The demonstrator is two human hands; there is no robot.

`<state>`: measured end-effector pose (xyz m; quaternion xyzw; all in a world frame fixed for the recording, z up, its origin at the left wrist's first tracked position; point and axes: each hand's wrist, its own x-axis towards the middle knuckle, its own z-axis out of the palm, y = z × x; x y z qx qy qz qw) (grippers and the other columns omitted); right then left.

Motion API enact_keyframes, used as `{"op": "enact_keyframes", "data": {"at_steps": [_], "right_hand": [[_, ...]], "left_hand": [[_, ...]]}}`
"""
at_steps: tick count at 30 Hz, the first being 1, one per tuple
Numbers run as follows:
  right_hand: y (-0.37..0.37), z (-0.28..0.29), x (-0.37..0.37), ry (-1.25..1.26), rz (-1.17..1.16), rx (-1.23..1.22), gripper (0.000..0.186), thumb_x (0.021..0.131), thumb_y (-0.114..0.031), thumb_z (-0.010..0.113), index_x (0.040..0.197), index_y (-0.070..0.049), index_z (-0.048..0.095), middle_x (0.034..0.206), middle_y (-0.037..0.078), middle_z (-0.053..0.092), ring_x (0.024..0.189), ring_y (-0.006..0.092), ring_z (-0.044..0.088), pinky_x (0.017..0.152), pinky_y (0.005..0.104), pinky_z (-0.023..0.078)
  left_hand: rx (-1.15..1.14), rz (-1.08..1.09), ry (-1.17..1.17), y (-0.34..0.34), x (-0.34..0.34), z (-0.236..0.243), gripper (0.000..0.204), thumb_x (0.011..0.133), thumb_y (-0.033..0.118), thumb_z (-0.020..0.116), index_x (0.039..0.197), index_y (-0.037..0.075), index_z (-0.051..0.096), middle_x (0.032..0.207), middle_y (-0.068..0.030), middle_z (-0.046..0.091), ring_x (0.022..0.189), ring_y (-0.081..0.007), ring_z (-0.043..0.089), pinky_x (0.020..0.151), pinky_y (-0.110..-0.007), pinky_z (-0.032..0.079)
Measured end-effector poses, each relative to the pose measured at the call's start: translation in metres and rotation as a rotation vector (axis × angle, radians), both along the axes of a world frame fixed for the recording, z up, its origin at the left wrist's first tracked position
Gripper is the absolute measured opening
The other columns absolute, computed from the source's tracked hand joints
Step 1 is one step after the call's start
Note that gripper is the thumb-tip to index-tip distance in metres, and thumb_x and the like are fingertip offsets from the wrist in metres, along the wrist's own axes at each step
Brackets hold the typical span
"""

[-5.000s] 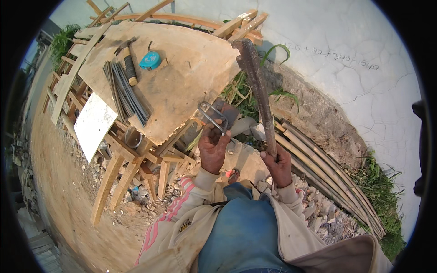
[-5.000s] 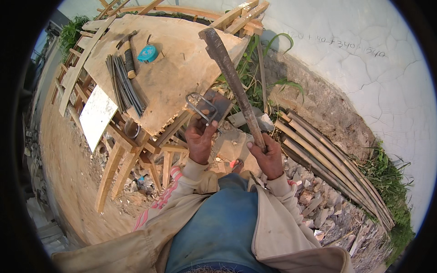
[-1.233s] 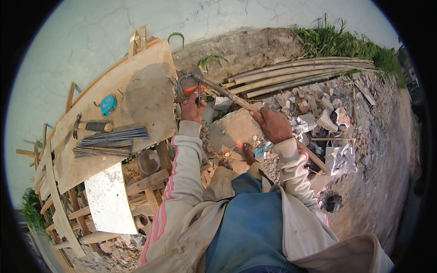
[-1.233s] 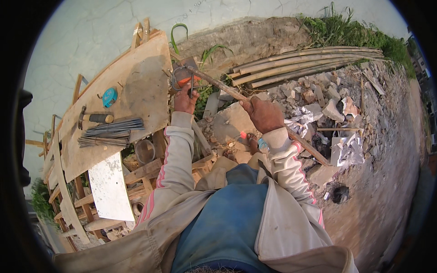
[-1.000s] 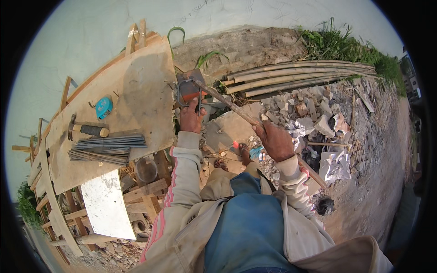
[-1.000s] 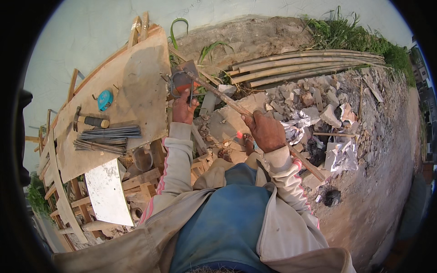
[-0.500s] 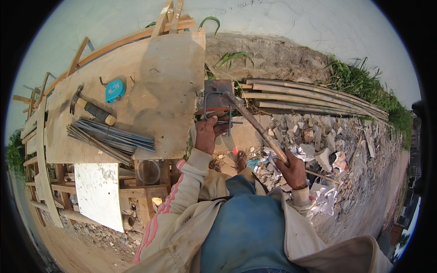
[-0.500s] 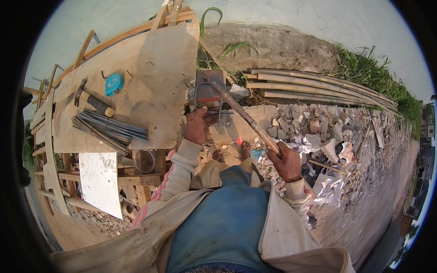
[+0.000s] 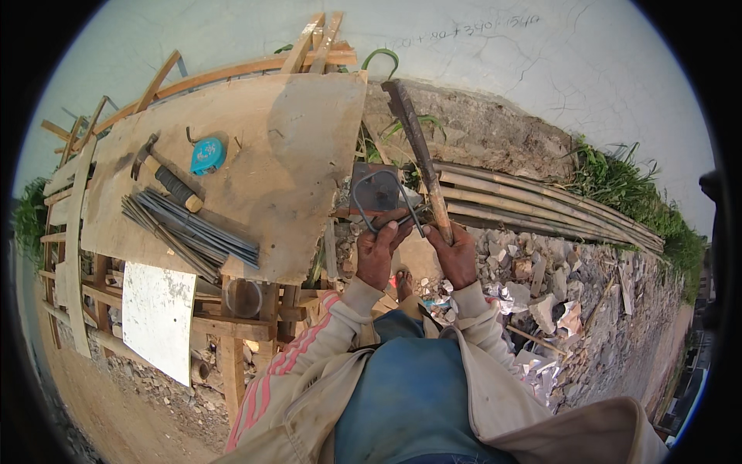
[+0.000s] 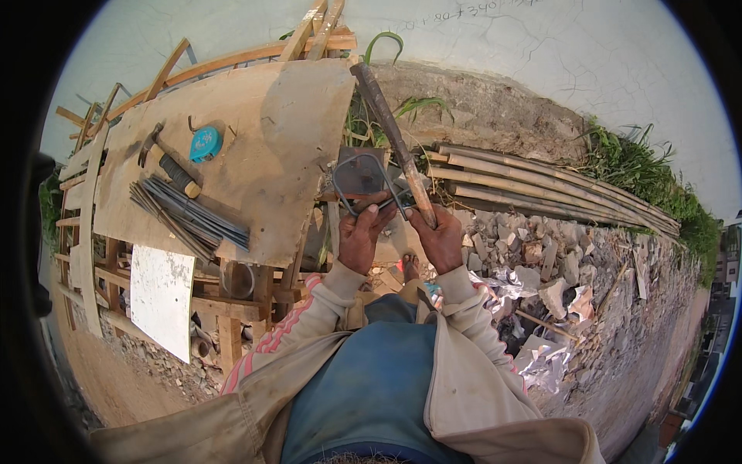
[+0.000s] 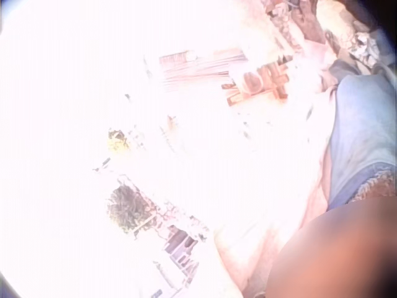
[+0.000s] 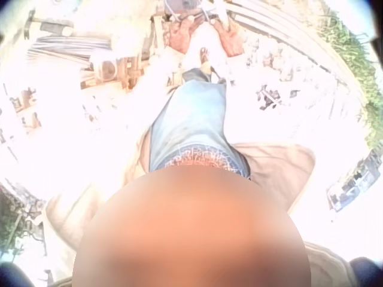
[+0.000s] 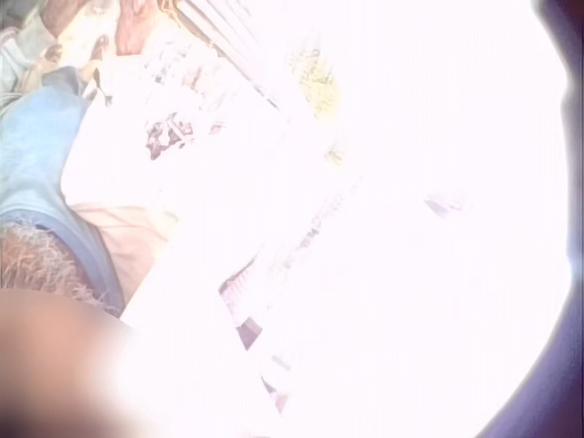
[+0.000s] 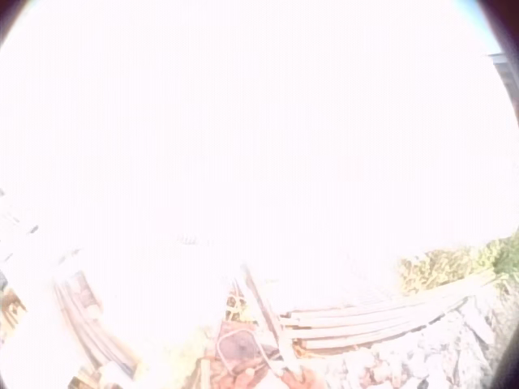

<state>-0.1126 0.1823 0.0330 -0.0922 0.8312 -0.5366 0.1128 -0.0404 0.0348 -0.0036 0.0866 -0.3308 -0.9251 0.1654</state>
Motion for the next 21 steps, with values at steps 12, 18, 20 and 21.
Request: {"op": "enact_keyframes", "data": {"at_steps": [12, 18, 20, 21], "right_hand": [[-0.037, 0.017, -0.095, 0.011, 0.585, -0.143, 0.022, 0.088, -0.015, 0.073, 0.104, 0.002, 0.071, 0.077, 0.006, 0.063, 0.069, 0.0135, 0.056, 0.064, 0.0316, 0.047], [-0.050, 0.002, -0.119, 0.067, 0.696, -0.116, 0.025, 0.088, -0.019, 0.073, 0.101, 0.002, 0.069, 0.075, 0.010, 0.062, 0.067, 0.0153, 0.056, 0.063, 0.0329, 0.047], [-0.052, 0.000, -0.121, 0.114, 0.706, -0.092, 0.026, 0.089, -0.020, 0.073, 0.102, 0.003, 0.069, 0.075, 0.008, 0.062, 0.067, 0.0142, 0.055, 0.063, 0.0322, 0.046], [-0.052, -0.001, -0.122, 0.143, 0.702, -0.069, 0.026, 0.089, -0.019, 0.073, 0.103, 0.003, 0.070, 0.075, 0.006, 0.062, 0.067, 0.0123, 0.054, 0.063, 0.0310, 0.045]], "left_hand": [[0.048, 0.399, -0.101, 0.003, -0.013, 0.025, 0.026, 0.104, 0.019, 0.058, 0.122, 0.001, 0.064, 0.126, -0.0149, 0.066, 0.112, -0.0263, 0.067, 0.097, -0.040, 0.055], [-0.108, 0.606, -0.339, -0.018, -0.012, 0.018, 0.042, 0.106, 0.040, 0.052, 0.085, 0.005, 0.062, 0.076, -0.0077, 0.065, 0.069, -0.0170, 0.064, 0.067, -0.031, 0.052], [-0.197, 0.683, -0.359, -0.023, -0.022, 0.011, 0.043, 0.106, 0.041, 0.052, 0.083, 0.006, 0.060, 0.072, -0.0056, 0.062, 0.064, -0.0151, 0.059, 0.063, -0.030, 0.047], [-0.239, 0.714, -0.373, -0.025, -0.025, 0.008, 0.043, 0.106, 0.042, 0.052, 0.082, 0.007, 0.059, 0.070, -0.0046, 0.061, 0.062, -0.0142, 0.057, 0.061, -0.030, 0.045]]}}
